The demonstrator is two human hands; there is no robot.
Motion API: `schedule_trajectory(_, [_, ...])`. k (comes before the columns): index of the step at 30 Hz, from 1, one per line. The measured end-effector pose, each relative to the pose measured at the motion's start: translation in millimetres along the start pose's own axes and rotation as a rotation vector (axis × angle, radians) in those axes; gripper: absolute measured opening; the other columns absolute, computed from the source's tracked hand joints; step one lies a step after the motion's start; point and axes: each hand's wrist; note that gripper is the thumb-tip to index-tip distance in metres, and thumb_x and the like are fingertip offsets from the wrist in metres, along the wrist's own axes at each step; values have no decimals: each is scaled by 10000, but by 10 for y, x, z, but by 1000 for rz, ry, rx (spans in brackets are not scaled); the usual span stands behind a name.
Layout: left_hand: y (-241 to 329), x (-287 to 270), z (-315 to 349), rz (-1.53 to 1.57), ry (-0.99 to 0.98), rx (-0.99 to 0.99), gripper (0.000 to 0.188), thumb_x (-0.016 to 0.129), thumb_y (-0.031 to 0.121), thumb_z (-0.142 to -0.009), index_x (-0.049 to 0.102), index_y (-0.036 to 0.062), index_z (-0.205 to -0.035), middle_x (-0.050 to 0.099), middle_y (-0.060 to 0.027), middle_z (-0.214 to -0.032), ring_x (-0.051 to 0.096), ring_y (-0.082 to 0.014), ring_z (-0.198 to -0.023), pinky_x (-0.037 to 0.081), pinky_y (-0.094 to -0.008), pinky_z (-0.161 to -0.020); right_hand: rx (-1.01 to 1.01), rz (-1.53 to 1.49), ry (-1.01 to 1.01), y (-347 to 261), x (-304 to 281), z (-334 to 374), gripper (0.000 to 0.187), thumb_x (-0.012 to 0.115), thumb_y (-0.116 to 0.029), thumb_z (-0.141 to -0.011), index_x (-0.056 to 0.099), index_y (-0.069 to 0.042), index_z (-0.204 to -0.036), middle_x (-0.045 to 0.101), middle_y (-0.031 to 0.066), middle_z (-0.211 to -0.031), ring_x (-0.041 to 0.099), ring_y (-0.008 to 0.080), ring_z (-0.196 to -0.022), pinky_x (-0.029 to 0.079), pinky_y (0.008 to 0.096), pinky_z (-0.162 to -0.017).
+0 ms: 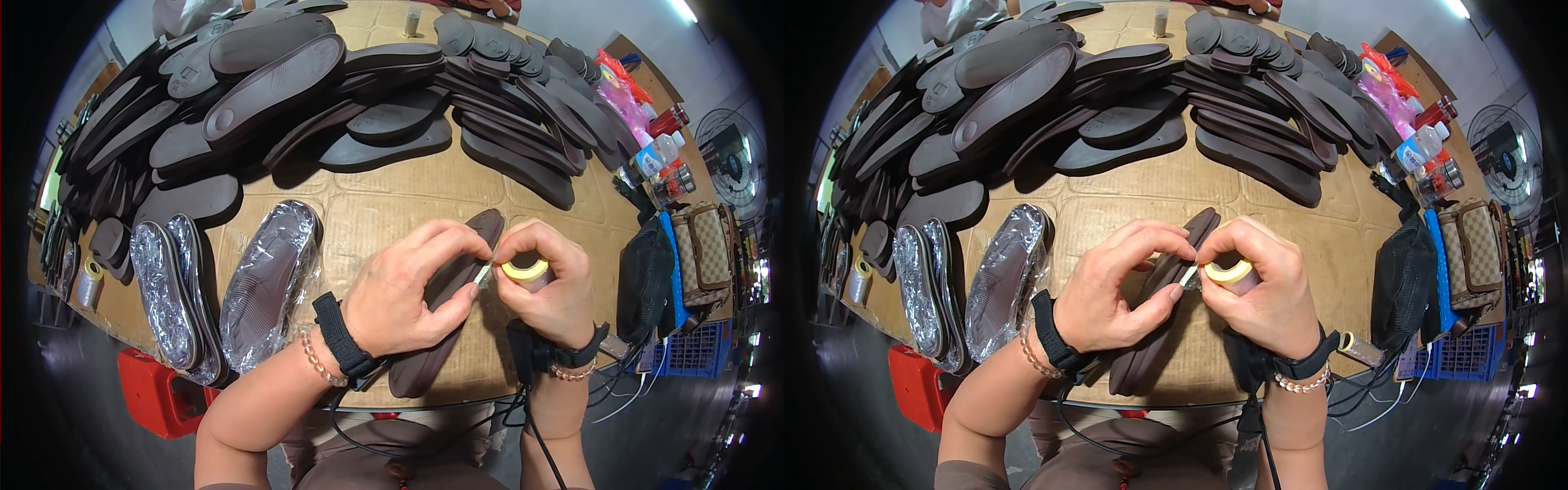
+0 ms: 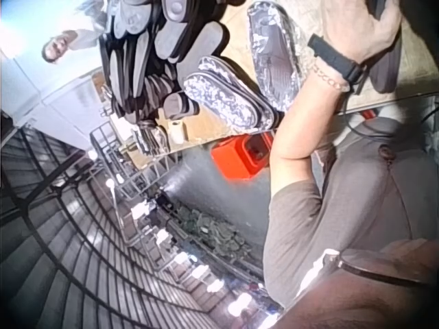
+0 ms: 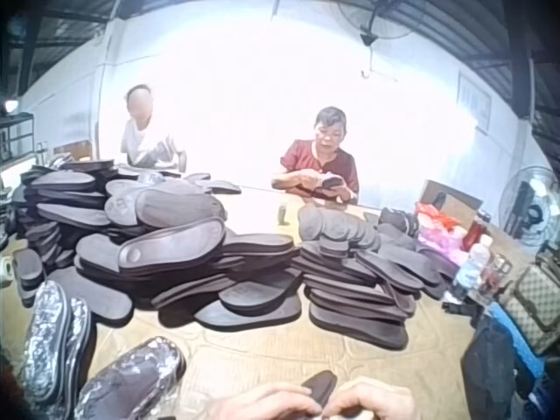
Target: Wrapping shoe soles with protective film or tape during manufacturing.
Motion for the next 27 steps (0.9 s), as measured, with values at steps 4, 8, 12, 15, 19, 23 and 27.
schedule_trajectory(4, [-5, 4, 7, -3, 17, -4, 372, 724, 82, -829, 675, 70, -1197, 673, -125, -1232, 680, -269, -1087, 577, -347, -811, -1, -1, -3, 8, 10, -1, 194, 742, 42, -734, 659, -19, -897, 652, 82, -830, 655, 225, -745, 511, 316, -683])
schedule_trajectory(8, [-4, 14, 3, 1, 23, -6, 372, 727, 78, -826, 677, 73, -1195, 676, -121, -1228, 682, -270, -1087, 577, -346, -811, -6, 5, -4, 1, -1, -5, 196, 742, 44, -733, 659, -20, -899, 653, 85, -832, 656, 229, -745, 511, 318, -683])
schedule_trajectory(12, [-6, 16, 5, -5, 22, -6, 376, 731, 77, -823, 677, 73, -1196, 676, -120, -1228, 681, -268, -1086, 577, -345, -809, -11, 13, 1, 5, 2, -8, 199, 745, 43, -731, 659, -18, -900, 654, 90, -836, 661, 236, -754, 515, 320, -691])
schedule_trajectory(15, [7, 12, -1, -11, 16, -6, 383, 739, 77, -819, 677, 74, -1197, 675, -119, -1230, 679, -268, -1088, 577, -343, -809, -17, 22, 7, 19, 9, -19, 198, 746, 42, -733, 658, -17, -900, 658, 93, -841, 666, 240, -762, 519, 323, -700])
schedule_trajectory(19, [7, 14, 7, -14, 22, -5, 391, 748, 77, -815, 676, 75, -1200, 671, -118, -1234, 675, -264, -1094, 576, -338, -813, 6, 20, 3, 28, 9, -21, 189, 752, 34, -746, 660, -16, -903, 665, 94, -844, 674, 242, -771, 524, 327, -709])
schedule_trajectory(23, [3, 18, 8, -7, 27, -7, 390, 749, 73, -817, 674, 74, -1200, 666, -117, -1241, 674, -261, -1097, 577, -340, -815, 16, 6, 3, 23, 10, -24, 184, 764, 25, -757, 661, -16, -904, 667, 92, -845, 676, 240, -773, 525, 326, -710])
schedule_trajectory(27, [15, 24, 6, 4, 33, -8, 385, 746, 70, -819, 674, 73, -1197, 666, -116, -1240, 675, -260, -1095, 578, -341, -814, 32, -14, 1, 36, 5, -12, 179, 778, 16, -769, 659, -15, -900, 673, 91, -847, 675, 230, -771, 522, 323, -707])
Point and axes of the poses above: each hand's wrist, its own z-axis away from the middle knuckle, its own x-axis out of the palm, y = z × x
